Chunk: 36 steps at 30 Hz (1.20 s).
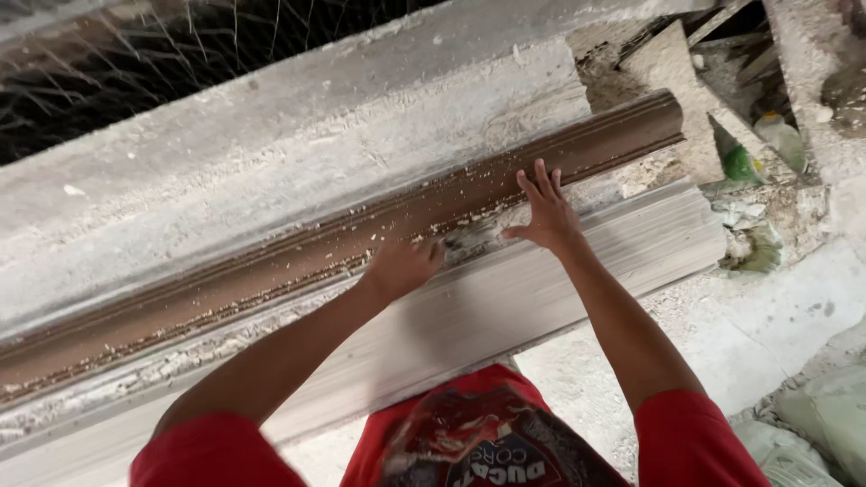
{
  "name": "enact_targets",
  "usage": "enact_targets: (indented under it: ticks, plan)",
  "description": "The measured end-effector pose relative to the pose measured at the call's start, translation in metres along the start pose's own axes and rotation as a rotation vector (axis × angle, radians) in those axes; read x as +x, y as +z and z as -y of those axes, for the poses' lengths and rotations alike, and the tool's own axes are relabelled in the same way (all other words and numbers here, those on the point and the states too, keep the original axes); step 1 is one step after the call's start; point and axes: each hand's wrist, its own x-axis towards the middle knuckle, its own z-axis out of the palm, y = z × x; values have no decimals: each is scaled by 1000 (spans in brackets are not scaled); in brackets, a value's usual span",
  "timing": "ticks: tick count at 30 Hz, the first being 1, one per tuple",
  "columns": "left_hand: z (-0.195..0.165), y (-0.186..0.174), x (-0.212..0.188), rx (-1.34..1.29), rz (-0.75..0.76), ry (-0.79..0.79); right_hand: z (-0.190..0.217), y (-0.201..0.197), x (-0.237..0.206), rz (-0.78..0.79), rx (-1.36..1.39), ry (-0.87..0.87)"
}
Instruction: The person scrubs a long brown molding with a small brush, then applies a liquid with a paintbrush. They later fill a bucket with water from a tap using a pink cup and carry the bucket away.
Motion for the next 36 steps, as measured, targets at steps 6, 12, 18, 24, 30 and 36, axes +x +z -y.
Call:
enact_targets:
  ticks: [6,12,18,24,30,36]
  plan:
    - [-8,-4,9,-49,105,-10,2,1,-1,-26,-48,-14]
    - [-11,15,9,1,132,2,4,-4,0,23,-41,29]
    - [-11,11,16,-146,-98,-134,2,-7,-1,-36,-8,-4]
    - [-11,3,17,-618,85,-519,3,-9,-2,16,-17,23]
    - [-28,20,25,-509,-16,-513,7,-18,-7,9,4,-7]
    - [-18,12,26,-529,-13,-488,11,-29,-4,75,-62,21]
